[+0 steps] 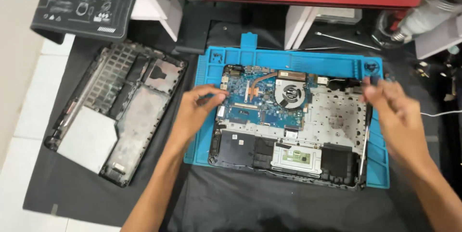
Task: The person disassembles a laptop by removing the back cover and placing it aside. They then use a screwdriver to remove screws from the motherboard and cooling fan, detach the fan, and transfer it to the laptop cover. The person continues to unscrew and remove additional components from the motherboard.
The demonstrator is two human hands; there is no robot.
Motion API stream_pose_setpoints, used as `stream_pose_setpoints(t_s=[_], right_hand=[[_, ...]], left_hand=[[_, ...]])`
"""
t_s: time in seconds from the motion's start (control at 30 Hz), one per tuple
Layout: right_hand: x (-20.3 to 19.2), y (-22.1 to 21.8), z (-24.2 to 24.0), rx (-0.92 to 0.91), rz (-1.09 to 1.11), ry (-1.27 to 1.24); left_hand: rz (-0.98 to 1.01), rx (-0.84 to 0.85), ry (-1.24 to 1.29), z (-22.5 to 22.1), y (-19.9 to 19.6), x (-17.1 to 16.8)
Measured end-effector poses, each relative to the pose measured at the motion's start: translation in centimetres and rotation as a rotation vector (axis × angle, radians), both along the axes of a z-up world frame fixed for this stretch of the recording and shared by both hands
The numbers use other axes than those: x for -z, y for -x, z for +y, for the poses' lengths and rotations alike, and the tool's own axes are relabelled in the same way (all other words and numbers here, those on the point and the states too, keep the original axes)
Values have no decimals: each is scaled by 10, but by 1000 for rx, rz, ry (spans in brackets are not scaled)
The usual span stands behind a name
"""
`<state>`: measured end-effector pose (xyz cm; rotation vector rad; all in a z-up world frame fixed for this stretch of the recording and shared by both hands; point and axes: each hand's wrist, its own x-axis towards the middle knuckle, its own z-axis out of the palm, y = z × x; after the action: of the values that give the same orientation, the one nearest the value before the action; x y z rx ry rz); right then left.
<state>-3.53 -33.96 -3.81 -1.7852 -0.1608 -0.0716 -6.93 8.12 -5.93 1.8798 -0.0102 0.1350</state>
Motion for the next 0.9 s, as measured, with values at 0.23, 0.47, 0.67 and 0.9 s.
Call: stream_pose_setpoints(t_s=[0.23,0.47,0.67,0.9], right_hand=[[12,37,0,27,227,87],[27,36,-6,74,204,47],[20,34,-5,21,254,-43],[12,35,-5,27,312,6]], left_hand=[[221,38,246,-26,26,-17],[253,28,444,-20,23,-14],[340,-101,587,-17,27,-19],[217,-86,271,-8,16,-14]])
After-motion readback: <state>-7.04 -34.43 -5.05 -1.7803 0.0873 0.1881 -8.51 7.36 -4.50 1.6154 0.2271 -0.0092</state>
